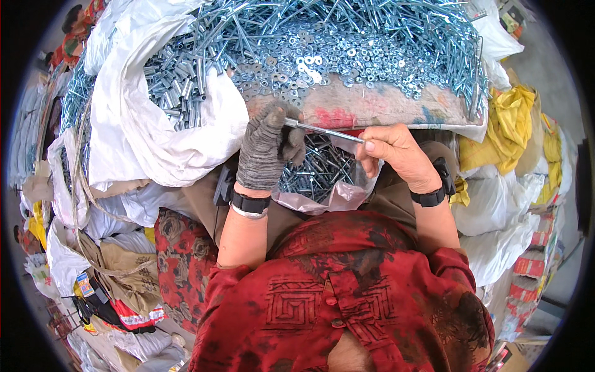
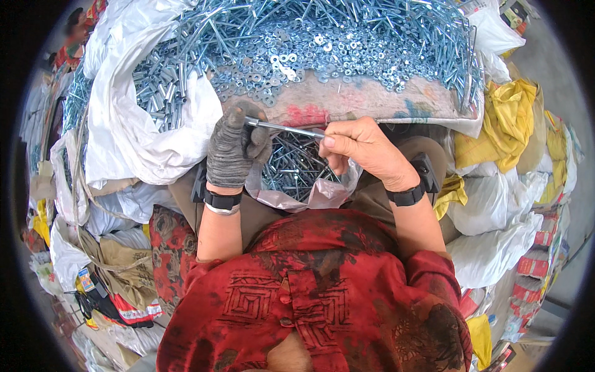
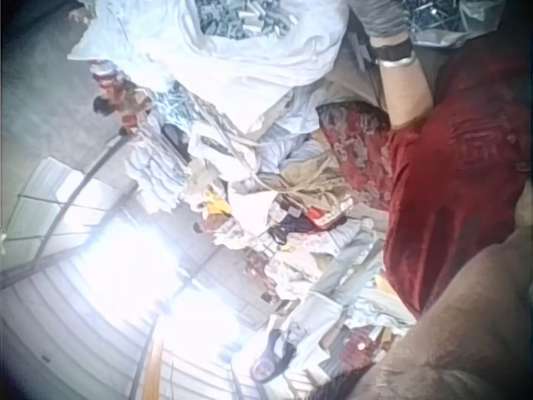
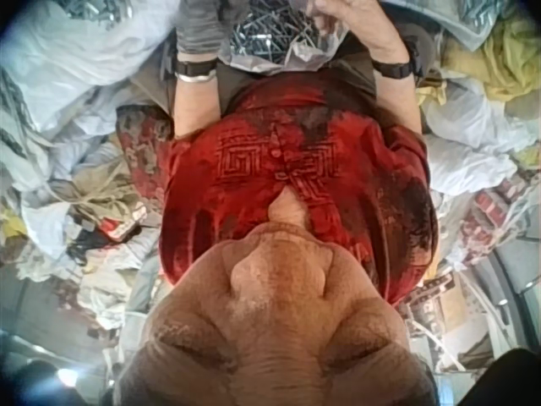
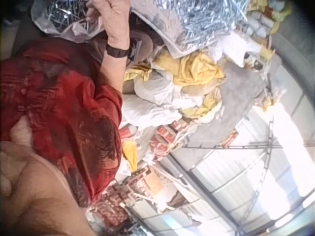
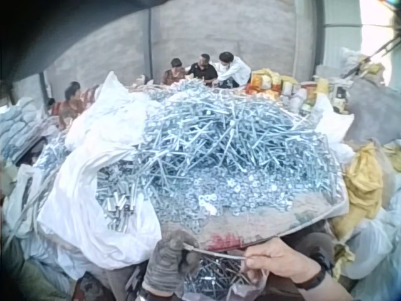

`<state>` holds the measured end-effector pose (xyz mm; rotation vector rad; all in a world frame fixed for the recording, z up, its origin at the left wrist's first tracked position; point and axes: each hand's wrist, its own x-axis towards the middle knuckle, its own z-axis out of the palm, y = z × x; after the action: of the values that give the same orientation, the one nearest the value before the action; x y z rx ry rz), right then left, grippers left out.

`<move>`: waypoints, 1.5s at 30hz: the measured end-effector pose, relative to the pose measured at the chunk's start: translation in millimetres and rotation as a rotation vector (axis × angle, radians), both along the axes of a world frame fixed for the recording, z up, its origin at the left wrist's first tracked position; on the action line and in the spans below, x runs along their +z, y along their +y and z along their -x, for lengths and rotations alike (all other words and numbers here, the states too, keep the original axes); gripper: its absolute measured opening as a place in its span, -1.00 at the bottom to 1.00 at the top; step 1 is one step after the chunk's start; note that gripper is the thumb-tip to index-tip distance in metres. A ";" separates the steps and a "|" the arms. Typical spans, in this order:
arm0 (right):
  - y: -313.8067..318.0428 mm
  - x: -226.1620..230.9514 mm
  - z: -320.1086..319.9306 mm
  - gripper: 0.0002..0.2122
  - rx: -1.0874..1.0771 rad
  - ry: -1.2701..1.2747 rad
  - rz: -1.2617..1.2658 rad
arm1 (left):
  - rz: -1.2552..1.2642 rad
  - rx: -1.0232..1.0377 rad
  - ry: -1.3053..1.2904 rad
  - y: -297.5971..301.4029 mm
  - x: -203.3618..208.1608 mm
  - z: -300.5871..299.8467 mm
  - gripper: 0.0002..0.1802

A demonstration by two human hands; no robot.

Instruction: Put washers onto long metal bolts.

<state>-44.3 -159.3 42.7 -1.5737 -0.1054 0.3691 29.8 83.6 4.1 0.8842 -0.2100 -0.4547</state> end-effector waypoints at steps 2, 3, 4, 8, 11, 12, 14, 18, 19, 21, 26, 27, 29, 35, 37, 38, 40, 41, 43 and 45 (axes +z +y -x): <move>0.6 0.3 -2.3 -0.72 0.031 -0.023 -0.005 | 0.145 0.004 0.024 -4.1 -2.4 -0.1 -0.64; 1.3 1.2 -2.2 -0.73 0.056 -0.046 -0.011 | 0.243 -0.005 0.124 -6.9 -9.5 -1.2 -0.67; 4.8 1.8 -5.4 -0.73 0.054 -0.044 -0.009 | 0.341 -0.015 0.225 -9.0 -15.2 -1.5 -0.70; 50.1 -8.4 -40.5 -0.65 -0.008 -0.111 0.182 | 0.300 -0.242 0.372 -24.0 -34.5 9.9 -0.67; 54.0 -29.8 -54.4 -0.64 -0.007 -0.215 0.275 | 0.306 -0.234 0.449 -21.4 -30.2 8.4 -0.61; 57.5 -28.7 -55.5 -0.64 0.017 -0.217 0.337 | 0.312 -0.222 0.451 -19.5 -29.9 9.5 -0.61; 54.0 -17.6 -63.7 -0.67 0.072 -0.203 0.356 | 0.113 -0.145 0.329 -19.0 -30.3 10.4 -0.62; 26.0 -25.5 -97.4 -0.85 -0.175 -0.604 0.760 | 0.076 -0.148 0.187 -17.5 -34.0 5.3 -0.63; 12.4 -40.9 -107.2 -0.86 -0.205 -0.901 1.117 | 0.094 -0.181 0.167 -16.9 -35.5 2.7 -0.63; 5.1 -44.0 -108.5 -0.85 -0.143 -0.819 1.104 | 0.070 -0.144 0.155 -11.1 -32.6 1.7 -0.64; -3.0 -35.8 -109.2 -0.85 -0.391 -0.419 0.891 | 0.049 -0.048 0.140 -11.1 -24.8 6.3 -0.64; 0.7 -36.8 -109.7 -0.85 -0.392 -0.420 0.895 | 0.053 -0.049 0.138 -11.9 -25.5 6.1 -0.64; 13.8 -40.4 -111.8 -0.85 -0.308 -0.655 0.920 | 0.046 -0.061 0.138 -13.5 -27.5 5.9 -0.64; 41.2 -53.2 -120.9 -0.85 -0.249 -0.689 1.279 | 0.003 -0.035 0.145 -15.8 -31.1 11.5 -0.66; 27.6 -52.1 -124.8 -0.83 -0.211 -0.593 1.071 | 0.009 -0.048 0.138 -13.4 -34.0 10.5 -0.66; 16.3 -51.0 -126.5 -0.85 -0.203 -0.528 0.866 | 0.016 -0.068 0.130 -13.3 -34.9 9.7 -0.66; 14.1 -37.8 -122.6 -0.88 -0.203 -0.383 0.733 | 0.016 -0.058 0.119 -12.0 -36.6 9.1 -0.67; 13.2 -32.6 -122.1 -0.90 -0.207 -0.236 0.598 | 0.015 -0.053 0.108 -11.9 -37.1 8.5 -0.67; 11.1 -33.9 -125.6 -0.91 -0.216 -0.204 0.577 | 0.027 -0.060 0.112 -13.8 -35.7 7.1 -0.68; 10.8 -31.4 -128.5 -0.89 -0.222 -0.137 0.631 | 0.039 -0.065 0.112 -16.3 -33.3 6.4 -0.68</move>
<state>84.2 -148.5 11.3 -2.2104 0.0917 0.1183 23.4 67.3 -29.2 0.8133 -0.1453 -0.5576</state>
